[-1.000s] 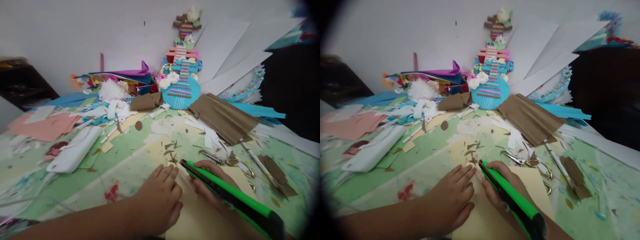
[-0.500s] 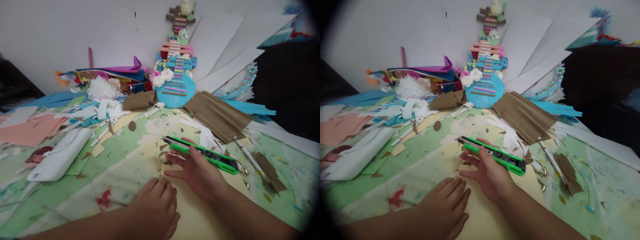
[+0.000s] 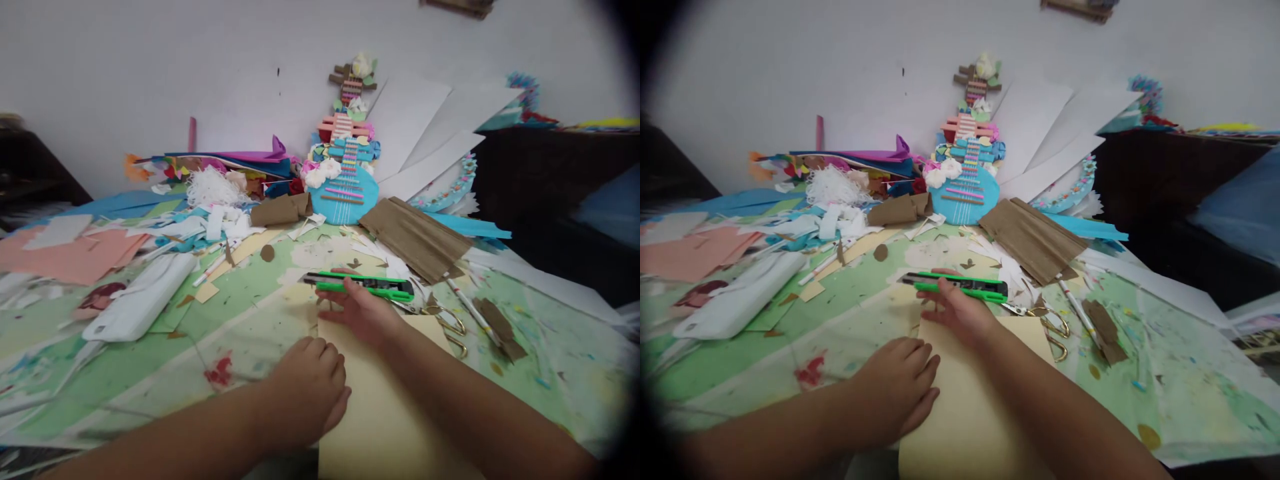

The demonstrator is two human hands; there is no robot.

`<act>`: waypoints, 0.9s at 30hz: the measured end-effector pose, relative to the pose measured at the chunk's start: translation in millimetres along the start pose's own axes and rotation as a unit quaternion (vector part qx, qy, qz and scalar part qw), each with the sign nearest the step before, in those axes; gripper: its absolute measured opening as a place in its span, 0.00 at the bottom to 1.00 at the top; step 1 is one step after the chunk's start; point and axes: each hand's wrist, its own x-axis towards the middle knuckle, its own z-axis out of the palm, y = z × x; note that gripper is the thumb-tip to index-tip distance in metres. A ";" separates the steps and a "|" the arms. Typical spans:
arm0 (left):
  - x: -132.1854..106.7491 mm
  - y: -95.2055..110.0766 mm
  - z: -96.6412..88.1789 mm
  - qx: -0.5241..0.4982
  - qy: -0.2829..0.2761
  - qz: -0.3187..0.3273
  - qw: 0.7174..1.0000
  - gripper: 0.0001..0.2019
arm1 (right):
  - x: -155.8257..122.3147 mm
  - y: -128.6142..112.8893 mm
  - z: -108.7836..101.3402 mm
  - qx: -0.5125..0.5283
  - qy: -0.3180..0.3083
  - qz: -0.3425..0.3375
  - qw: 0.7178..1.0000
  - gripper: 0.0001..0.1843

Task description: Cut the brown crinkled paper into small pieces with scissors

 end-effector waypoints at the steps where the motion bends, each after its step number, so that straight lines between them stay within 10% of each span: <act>1: 0.0 0.1 -1.1 0.000 0.000 -0.003 1.000 0.15 | 3.8 -1.5 -2.7 -0.023 0.033 -0.031 0.999 0.17; 6: 0.5 -0.4 -7.7 -0.003 -0.021 -0.006 1.000 0.15 | 7.8 -25.9 -11.9 -0.135 0.109 -0.158 0.972 0.19; 11: 2.3 -1.9 -8.3 -0.002 -0.040 0.014 0.999 0.15 | -6.8 -22.1 1.2 -0.040 -0.090 0.015 0.995 0.17; 17: 2.9 -1.9 -8.8 -0.016 -0.047 0.010 0.999 0.14 | 3.7 -30.5 -13.9 -0.056 0.059 -0.041 0.996 0.13; 27: -2.3 -5.9 2.5 -0.021 -0.019 0.018 0.999 0.17 | -1.3 -23.5 5.5 -0.072 -0.075 0.049 0.993 0.15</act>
